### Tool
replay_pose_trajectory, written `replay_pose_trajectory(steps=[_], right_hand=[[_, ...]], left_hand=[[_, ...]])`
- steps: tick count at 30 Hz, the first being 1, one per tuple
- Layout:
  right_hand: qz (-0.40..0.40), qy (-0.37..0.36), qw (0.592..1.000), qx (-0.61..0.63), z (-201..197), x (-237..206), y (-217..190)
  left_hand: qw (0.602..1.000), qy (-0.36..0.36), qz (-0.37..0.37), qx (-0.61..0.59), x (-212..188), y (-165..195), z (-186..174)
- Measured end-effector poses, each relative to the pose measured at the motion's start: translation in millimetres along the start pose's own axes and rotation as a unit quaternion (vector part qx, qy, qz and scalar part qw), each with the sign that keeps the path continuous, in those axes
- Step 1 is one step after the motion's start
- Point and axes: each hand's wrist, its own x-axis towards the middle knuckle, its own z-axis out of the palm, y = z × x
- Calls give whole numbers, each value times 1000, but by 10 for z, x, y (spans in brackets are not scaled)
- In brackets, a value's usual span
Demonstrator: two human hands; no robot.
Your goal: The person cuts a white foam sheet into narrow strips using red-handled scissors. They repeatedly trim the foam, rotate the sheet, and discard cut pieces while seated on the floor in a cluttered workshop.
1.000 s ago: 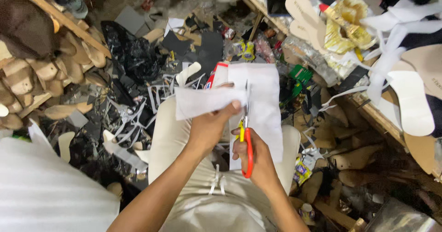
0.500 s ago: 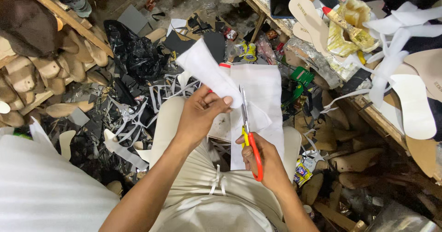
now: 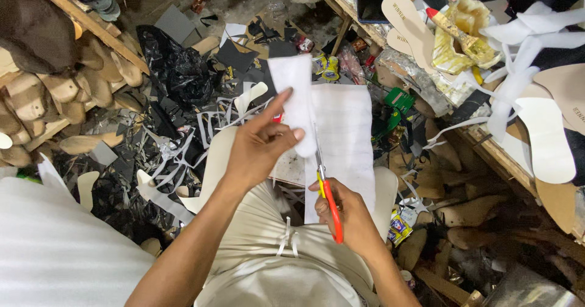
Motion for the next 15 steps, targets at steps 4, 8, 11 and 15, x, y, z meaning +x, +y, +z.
replay_pose_trajectory(steps=[4,8,11,15], right_hand=[[-51,-15,998,16,-12,4,-17],[40,1,998,43,-24,5,-23],[-13,0,1000,-10,11,17,-37],[-28,2,999,-16,61,10,-51]], left_hand=[[1000,-14,-8,10,-40,-15,31],[1000,6,0,-14,-13,-16,-22],[999,36,5,-15,9,-32,-43],[1000,-6,5,-13,-45,-94,20]])
